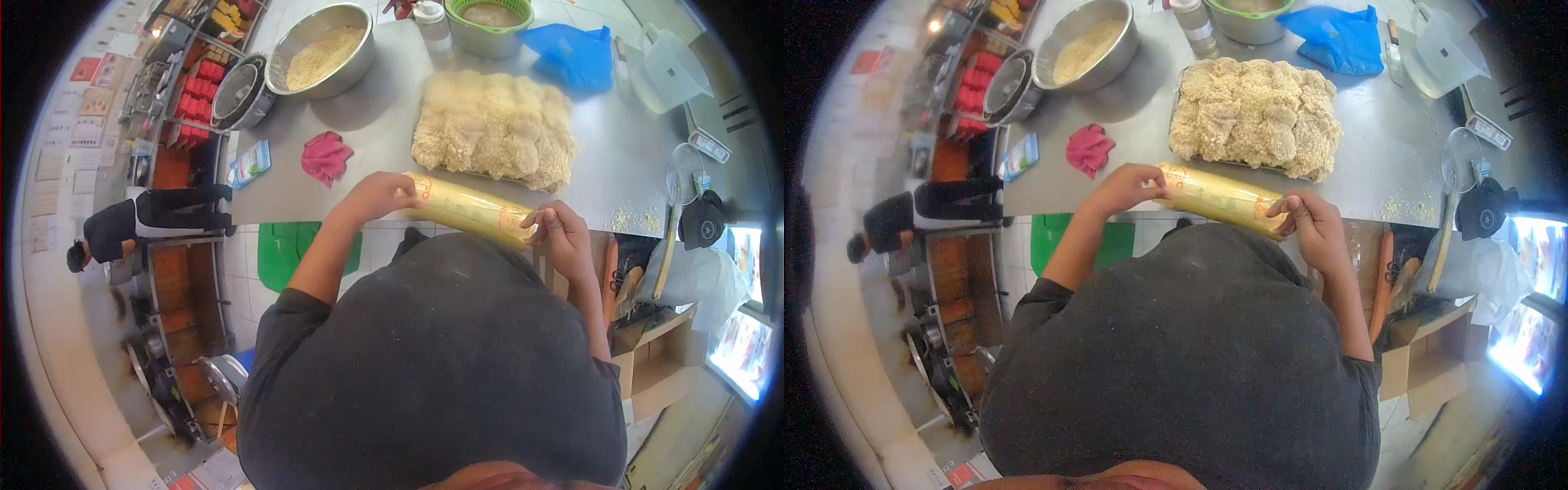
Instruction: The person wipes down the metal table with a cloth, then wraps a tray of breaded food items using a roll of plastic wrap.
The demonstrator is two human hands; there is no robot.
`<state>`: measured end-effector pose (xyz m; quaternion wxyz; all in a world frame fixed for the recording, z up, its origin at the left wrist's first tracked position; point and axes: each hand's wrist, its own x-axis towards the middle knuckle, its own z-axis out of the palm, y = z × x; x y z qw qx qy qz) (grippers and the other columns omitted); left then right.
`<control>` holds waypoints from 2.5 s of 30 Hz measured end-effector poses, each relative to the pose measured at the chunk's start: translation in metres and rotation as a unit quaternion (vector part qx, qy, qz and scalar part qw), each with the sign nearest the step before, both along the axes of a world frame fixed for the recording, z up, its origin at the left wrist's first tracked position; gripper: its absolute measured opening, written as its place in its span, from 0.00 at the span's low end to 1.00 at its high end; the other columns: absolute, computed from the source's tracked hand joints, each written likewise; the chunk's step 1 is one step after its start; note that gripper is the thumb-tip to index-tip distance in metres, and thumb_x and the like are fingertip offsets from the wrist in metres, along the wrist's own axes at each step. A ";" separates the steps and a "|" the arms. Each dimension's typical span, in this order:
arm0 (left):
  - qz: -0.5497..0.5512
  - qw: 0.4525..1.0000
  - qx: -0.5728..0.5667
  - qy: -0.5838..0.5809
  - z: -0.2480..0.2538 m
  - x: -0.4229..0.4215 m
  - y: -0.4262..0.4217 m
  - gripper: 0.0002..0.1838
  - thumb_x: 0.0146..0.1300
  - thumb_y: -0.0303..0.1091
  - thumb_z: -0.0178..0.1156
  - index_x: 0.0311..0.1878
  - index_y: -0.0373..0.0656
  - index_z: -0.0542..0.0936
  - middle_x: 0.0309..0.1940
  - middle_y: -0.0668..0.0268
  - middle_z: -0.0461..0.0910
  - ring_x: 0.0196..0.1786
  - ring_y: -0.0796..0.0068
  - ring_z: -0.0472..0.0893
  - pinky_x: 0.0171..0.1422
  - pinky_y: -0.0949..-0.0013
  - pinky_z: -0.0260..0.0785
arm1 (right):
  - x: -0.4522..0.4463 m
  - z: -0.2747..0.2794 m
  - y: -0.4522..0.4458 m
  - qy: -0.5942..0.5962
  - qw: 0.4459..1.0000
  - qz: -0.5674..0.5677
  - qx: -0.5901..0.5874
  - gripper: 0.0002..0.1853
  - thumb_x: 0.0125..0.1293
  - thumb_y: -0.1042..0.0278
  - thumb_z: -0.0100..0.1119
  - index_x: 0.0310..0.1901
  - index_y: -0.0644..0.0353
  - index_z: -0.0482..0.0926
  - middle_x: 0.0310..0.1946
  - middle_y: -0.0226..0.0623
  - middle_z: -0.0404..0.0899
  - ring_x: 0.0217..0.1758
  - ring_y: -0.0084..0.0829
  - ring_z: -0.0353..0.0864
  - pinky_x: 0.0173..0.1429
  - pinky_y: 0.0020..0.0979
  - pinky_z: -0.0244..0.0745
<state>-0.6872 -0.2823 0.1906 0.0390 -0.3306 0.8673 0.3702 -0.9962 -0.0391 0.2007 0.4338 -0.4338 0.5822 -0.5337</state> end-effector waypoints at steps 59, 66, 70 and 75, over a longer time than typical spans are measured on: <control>0.032 0.992 -0.119 0.003 -0.150 -0.150 -0.317 0.13 0.68 0.35 0.60 0.52 0.56 0.89 0.51 0.61 0.85 0.55 0.55 0.84 0.58 0.56 0.77 | -0.212 -0.134 -0.405 0.568 0.775 0.174 0.213 0.24 0.67 0.78 0.52 0.59 0.46 0.88 0.48 0.47 0.89 0.53 0.49 0.88 0.56 0.45 0.81; -0.047 0.992 0.095 -0.067 -0.154 -0.114 -0.309 0.15 0.61 0.34 0.61 0.48 0.45 0.90 0.49 0.55 0.88 0.53 0.51 0.86 0.59 0.54 0.77 | -0.250 -0.150 -0.395 0.448 0.796 0.229 0.337 0.18 0.68 0.68 0.58 0.56 0.52 0.90 0.56 0.44 0.89 0.56 0.38 0.87 0.64 0.37 0.77; 0.001 0.989 0.136 -0.061 -0.146 -0.093 -0.290 0.16 0.60 0.33 0.61 0.49 0.46 0.91 0.49 0.54 0.89 0.51 0.55 0.87 0.57 0.56 0.78 | -0.261 -0.135 -0.350 0.376 0.875 0.065 0.299 0.16 0.70 0.64 0.59 0.53 0.53 0.91 0.52 0.41 0.90 0.55 0.37 0.86 0.62 0.38 0.78; 0.178 0.980 0.044 0.083 -0.157 -0.104 -0.290 0.18 0.68 0.39 0.60 0.56 0.43 0.87 0.50 0.53 0.89 0.53 0.57 0.86 0.62 0.58 0.76 | -0.286 -0.124 -0.298 0.351 0.896 0.005 0.272 0.16 0.73 0.62 0.57 0.56 0.53 0.89 0.52 0.41 0.89 0.52 0.34 0.86 0.57 0.36 0.79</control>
